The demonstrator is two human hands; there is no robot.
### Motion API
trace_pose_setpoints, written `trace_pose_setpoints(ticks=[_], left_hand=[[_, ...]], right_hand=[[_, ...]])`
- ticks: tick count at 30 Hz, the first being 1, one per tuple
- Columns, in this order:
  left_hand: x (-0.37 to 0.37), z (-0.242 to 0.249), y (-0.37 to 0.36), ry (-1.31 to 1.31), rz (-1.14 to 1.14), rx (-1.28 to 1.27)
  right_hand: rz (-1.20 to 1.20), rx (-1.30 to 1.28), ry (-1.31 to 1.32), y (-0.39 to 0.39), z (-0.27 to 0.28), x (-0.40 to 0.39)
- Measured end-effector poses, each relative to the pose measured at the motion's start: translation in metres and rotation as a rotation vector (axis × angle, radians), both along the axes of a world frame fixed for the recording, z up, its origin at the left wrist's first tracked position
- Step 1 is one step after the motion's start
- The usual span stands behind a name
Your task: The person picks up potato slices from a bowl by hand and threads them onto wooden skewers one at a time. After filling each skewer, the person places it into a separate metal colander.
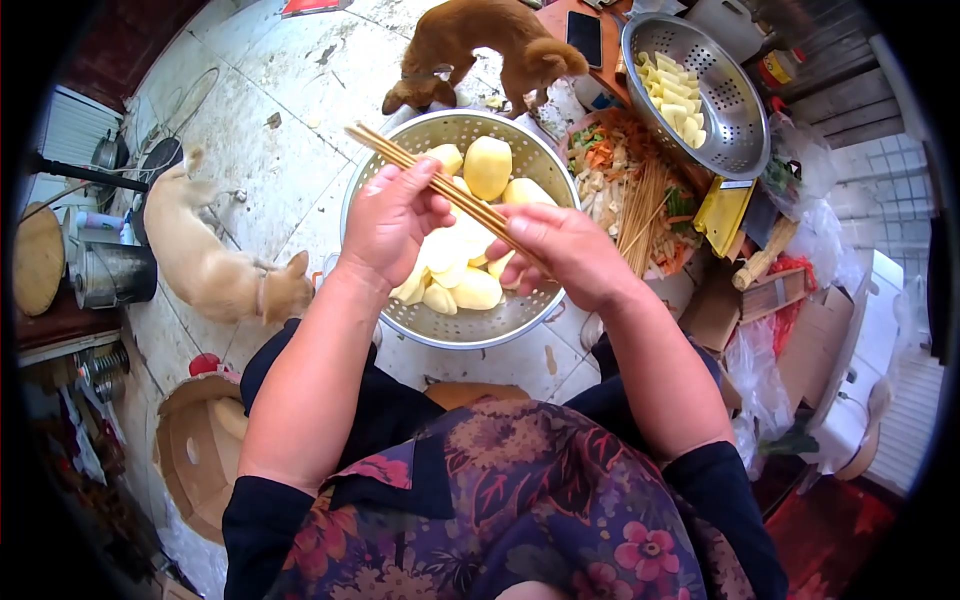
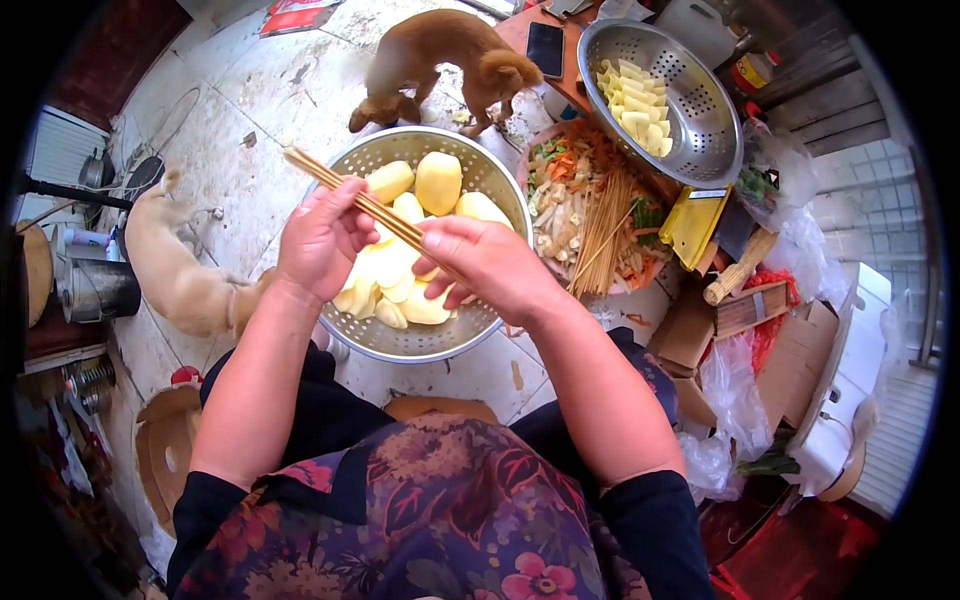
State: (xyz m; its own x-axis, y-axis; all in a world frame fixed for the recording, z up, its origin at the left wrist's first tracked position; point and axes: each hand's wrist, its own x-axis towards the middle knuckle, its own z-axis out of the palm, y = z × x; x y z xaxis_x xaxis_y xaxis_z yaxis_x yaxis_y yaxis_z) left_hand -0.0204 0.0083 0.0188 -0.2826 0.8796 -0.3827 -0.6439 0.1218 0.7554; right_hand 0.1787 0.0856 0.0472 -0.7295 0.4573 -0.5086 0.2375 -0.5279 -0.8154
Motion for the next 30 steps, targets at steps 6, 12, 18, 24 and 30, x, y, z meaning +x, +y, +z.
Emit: trace_pose_setpoints(ticks=[6,12,18,24,30], left_hand=[[0.005,0.003,0.0,-0.025,0.129,0.039],[0.025,-0.004,-0.005,-0.067,-0.048,0.024],[0.027,-0.006,-0.005,-0.057,-0.069,0.016],[0.012,-0.005,-0.001,0.012,-0.148,-0.052],[0.025,-0.005,0.003,0.299,-0.304,-0.07]], right_hand=[[-0.359,-0.109,0.148,0.005,-0.01,-0.011],[-0.515,-0.198,0.325,-0.002,-0.018,-0.021],[-0.457,-0.172,0.294,-0.004,-0.025,-0.023],[-0.023,0.131,-0.039,-0.004,-0.022,-0.017],[0.123,0.192,-0.106,0.0,-0.014,-0.016]])
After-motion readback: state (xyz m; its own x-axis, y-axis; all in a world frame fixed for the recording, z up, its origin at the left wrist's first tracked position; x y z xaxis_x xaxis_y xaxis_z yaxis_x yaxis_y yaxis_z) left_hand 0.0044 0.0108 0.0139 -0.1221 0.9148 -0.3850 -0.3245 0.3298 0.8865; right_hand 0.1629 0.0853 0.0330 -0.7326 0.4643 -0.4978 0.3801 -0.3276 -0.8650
